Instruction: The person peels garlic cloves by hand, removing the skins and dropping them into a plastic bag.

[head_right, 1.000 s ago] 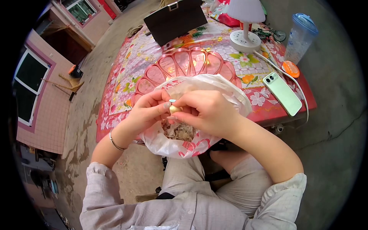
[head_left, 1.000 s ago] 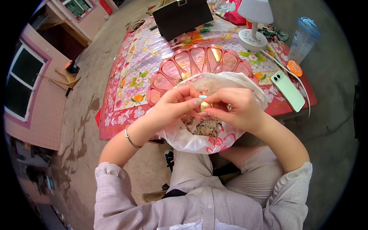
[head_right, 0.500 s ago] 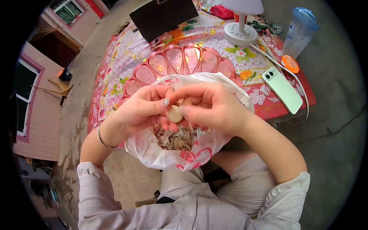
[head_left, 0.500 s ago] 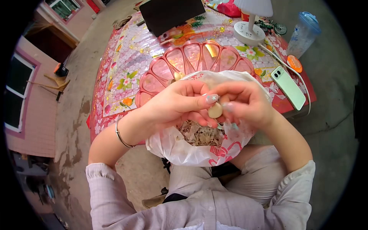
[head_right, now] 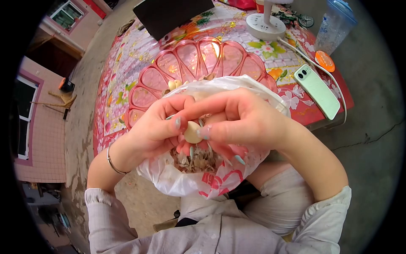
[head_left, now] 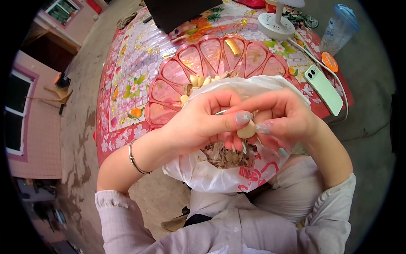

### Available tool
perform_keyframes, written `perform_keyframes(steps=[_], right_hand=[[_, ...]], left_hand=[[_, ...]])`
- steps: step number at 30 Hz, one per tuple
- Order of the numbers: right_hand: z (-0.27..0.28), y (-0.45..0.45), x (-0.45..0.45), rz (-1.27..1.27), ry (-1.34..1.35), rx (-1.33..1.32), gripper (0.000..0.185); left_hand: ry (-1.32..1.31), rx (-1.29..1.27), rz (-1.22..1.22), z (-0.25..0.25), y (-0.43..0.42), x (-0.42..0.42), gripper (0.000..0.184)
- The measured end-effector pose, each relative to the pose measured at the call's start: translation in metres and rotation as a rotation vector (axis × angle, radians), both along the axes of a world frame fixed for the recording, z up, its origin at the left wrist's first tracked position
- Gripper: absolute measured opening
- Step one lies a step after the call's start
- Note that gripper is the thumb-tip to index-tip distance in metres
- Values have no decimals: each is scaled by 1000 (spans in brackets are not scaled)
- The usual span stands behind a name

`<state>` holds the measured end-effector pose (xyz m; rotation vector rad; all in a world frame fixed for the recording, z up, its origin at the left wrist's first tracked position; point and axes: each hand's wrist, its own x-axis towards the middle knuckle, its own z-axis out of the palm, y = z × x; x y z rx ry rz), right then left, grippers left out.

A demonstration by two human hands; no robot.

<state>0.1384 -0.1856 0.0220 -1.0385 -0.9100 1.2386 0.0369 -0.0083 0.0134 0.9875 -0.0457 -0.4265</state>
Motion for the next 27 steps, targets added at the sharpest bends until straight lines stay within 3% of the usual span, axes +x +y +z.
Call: perform_keyframes(steps=[9,27], right_hand=[[3,4,-2,-77,-16,-141,32],[-11,4,4,66,118,0,39]], left_hand=[[36,-24,90,-1,0,0,19],[-28,0,117,-3,2,-2,19]])
